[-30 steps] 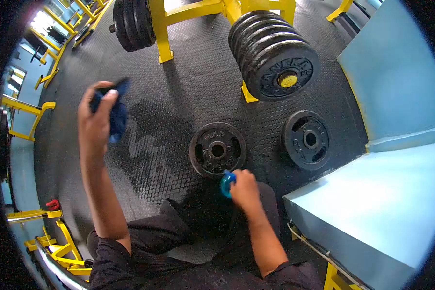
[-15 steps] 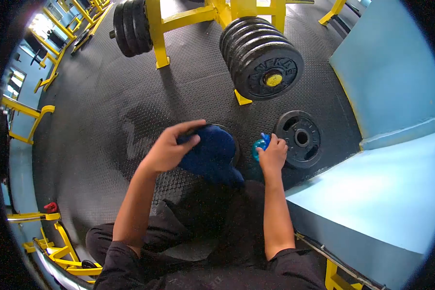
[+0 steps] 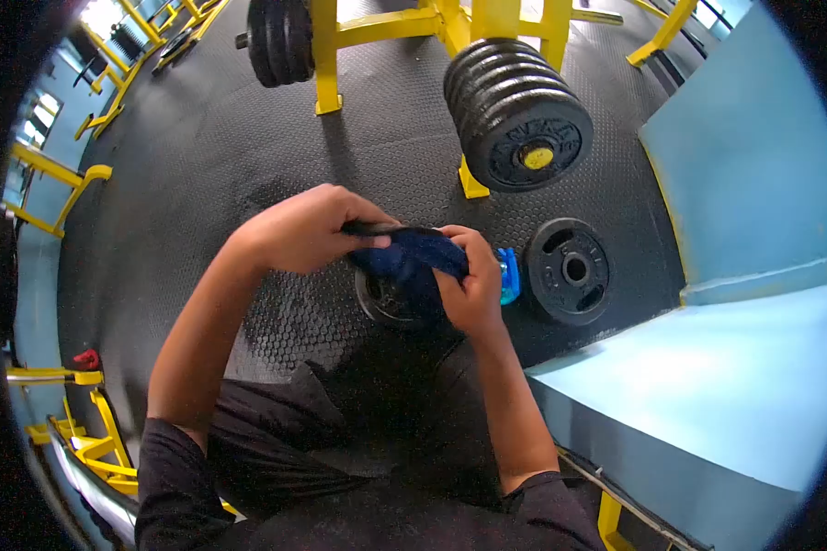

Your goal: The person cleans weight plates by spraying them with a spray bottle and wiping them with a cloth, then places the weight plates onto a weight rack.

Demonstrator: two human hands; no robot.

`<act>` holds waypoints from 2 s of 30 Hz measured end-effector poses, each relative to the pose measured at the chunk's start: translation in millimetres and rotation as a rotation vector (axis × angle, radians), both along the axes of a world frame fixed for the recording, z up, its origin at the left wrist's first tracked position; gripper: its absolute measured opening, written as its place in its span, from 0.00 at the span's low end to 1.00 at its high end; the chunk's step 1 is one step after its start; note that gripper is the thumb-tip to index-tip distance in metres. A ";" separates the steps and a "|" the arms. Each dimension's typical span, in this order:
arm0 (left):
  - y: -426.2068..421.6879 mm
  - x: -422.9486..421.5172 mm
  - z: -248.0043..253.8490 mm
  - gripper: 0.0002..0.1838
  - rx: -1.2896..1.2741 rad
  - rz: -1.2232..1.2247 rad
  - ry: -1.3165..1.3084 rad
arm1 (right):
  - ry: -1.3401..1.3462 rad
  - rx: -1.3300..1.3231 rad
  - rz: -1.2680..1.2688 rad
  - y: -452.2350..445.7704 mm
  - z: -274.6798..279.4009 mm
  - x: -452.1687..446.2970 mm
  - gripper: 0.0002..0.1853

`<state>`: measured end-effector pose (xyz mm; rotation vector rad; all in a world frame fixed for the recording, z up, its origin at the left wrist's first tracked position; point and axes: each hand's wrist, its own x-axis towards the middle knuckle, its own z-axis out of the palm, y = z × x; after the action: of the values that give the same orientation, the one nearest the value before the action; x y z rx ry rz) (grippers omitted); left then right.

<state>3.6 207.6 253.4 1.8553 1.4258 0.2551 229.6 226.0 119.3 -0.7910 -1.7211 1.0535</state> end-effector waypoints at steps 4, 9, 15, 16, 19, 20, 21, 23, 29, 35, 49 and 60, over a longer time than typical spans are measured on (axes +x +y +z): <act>-22.0 -1.7 20.4 0.18 -0.015 -0.021 0.098 | -0.109 0.087 0.031 -34.5 7.5 -0.1 0.09; -75.0 -23.8 -10.8 0.29 -0.055 0.129 0.298 | -0.622 0.062 0.430 -72.9 -100.8 -2.3 0.20; -94.4 -49.5 -29.8 0.28 0.100 0.278 0.402 | -1.299 0.198 0.699 -62.0 -194.0 -20.4 0.35; -98.2 -51.9 -30.8 0.28 0.148 0.288 0.360 | -1.263 0.316 0.643 -68.7 -200.1 -19.2 0.36; -107.8 -51.7 -22.7 0.28 0.170 0.313 0.296 | -1.155 0.498 0.606 -61.9 -218.0 -25.0 0.39; -110.6 -51.1 -17.7 0.28 0.155 0.324 0.293 | -1.069 0.569 0.613 -54.8 -220.5 -34.2 0.40; -111.0 -50.8 -13.8 0.28 0.147 0.325 0.290 | -1.070 0.563 0.619 -48.2 -223.9 -47.8 0.40; -110.0 -51.3 -9.5 0.28 0.170 0.338 0.279 | -1.102 0.611 0.479 -37.1 -229.0 -78.3 0.41; -109.8 -61.0 -16.5 0.28 0.171 0.366 0.269 | -0.969 0.533 0.292 -32.6 -231.1 -93.1 0.40; -108.5 -56.2 -19.2 0.27 0.130 0.343 0.250 | -0.936 0.495 0.263 -28.6 -235.4 -91.2 0.41; -106.2 -57.5 -28.3 0.26 0.138 0.291 0.293 | -1.290 0.077 -0.302 -26.1 -239.8 -70.4 0.44; -103.4 -59.0 -22.1 0.26 0.186 0.263 0.266 | -1.333 -0.217 -0.279 -75.1 -220.4 -57.4 0.46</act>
<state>-55.3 104.2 231.4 1.9012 1.8894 0.2858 172.2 150.8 -101.1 -2.1063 -2.4132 0.4645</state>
